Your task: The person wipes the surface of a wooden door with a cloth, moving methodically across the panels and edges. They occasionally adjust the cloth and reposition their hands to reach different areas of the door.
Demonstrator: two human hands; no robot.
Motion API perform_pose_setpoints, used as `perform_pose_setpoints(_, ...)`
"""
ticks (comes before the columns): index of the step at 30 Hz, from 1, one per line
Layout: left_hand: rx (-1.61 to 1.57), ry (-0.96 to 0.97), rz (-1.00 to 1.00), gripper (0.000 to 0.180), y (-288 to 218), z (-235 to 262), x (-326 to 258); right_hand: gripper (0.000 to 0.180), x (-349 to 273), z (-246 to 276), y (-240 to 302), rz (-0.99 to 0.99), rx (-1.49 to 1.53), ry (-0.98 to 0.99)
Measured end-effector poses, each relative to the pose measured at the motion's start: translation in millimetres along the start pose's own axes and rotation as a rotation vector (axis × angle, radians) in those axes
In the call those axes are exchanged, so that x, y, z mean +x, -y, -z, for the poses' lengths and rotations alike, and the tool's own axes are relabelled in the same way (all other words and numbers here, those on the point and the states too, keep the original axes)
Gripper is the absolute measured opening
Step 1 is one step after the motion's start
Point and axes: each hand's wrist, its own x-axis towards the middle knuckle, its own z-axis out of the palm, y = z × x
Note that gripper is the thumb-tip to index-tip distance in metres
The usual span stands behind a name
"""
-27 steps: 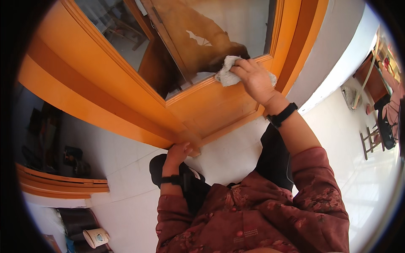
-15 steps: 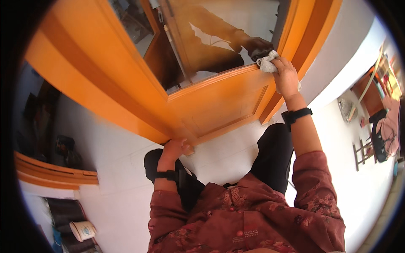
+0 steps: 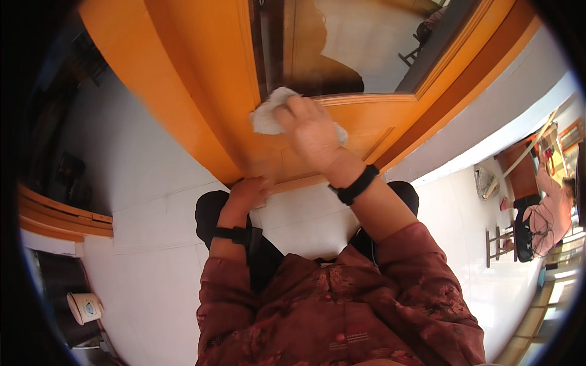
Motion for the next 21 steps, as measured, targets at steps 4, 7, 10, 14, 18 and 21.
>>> perform_pose_setpoints(4, 0.016, 0.075, 0.015, 0.036, -1.5, 4.4, 6.2, 0.024, 5.8, -7.2, 10.2, 0.018, -0.027, 0.047)
perform_pose_setpoints(7, -0.018, 0.096, 0.064, 0.033, -8.4, 8.6, 6.3, 0.024, -0.9, -0.5, -4.4, 0.029, 0.001, 0.041)
perform_pose_setpoints(10, -0.067, 0.105, 0.103, 0.031, -16.3, 13.3, 2.3, 0.027, -19.6, 21.1, -38.7, -0.025, -0.006, 0.086)
perform_pose_setpoints(14, -0.062, 0.084, 0.121, 0.036, -23.4, 16.9, -3.2, 0.032, -51.2, 53.4, -95.7, -0.150, -0.065, 0.076)
perform_pose_setpoints(18, -0.052, 0.056, 0.130, 0.038, -22.9, 15.2, -5.9, 0.032, -84.6, 85.3, -148.7, -0.236, -0.158, 0.006)
perform_pose_setpoints(21, -0.080, 0.060, 0.148, 0.038, -17.5, 9.7, -6.5, 0.032, -103.7, 102.0, -180.0, -0.353, -0.265, 0.040)
